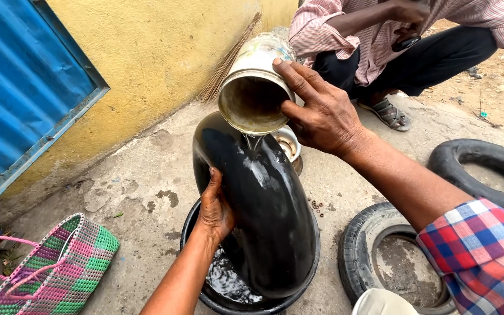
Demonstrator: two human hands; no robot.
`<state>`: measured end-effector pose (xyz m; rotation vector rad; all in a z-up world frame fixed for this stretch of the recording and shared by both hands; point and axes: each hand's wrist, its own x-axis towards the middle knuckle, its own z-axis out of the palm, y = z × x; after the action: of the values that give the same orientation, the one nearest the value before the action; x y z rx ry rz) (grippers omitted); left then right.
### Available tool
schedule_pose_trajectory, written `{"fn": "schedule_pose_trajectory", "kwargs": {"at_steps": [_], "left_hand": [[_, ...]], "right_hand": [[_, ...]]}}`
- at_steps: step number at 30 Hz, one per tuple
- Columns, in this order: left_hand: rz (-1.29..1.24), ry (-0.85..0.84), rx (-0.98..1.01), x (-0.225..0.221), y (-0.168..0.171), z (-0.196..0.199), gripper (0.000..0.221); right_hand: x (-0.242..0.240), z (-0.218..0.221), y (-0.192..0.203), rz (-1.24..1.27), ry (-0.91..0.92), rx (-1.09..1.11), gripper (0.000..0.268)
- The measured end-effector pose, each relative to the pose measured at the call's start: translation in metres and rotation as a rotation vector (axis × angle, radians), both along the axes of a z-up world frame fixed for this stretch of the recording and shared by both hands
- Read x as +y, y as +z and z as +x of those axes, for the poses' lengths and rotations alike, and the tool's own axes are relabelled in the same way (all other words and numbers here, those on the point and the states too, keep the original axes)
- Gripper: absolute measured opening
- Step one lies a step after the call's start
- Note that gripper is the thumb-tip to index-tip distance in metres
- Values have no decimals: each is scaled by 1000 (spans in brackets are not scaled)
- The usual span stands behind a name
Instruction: Checking a bicycle or small vehicle tire tube for leaks using a water bucket and applying a repair patch.
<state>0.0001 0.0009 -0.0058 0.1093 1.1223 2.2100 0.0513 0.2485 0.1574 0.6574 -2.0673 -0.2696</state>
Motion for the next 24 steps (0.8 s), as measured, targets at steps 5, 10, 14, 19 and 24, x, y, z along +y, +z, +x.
{"fn": "schedule_pose_trajectory", "kwargs": {"at_steps": [5, 10, 14, 19, 24], "left_hand": [[9, 9, -2, -3, 8, 5, 125], [13, 4, -3, -2, 3, 4, 125], [27, 36, 18, -2, 3, 2, 125], [35, 36, 7, -6, 5, 2, 124], [37, 19, 9, -10, -2, -3, 120]], "right_hand": [[-2, 1, 2, 10, -3, 14, 25], [-9, 1, 5, 5, 34, 24, 24], [-11, 1, 4, 15, 38, 26, 22], [-12, 1, 3, 26, 31, 32, 20], [-11, -1, 3, 24, 40, 45, 24]]}}
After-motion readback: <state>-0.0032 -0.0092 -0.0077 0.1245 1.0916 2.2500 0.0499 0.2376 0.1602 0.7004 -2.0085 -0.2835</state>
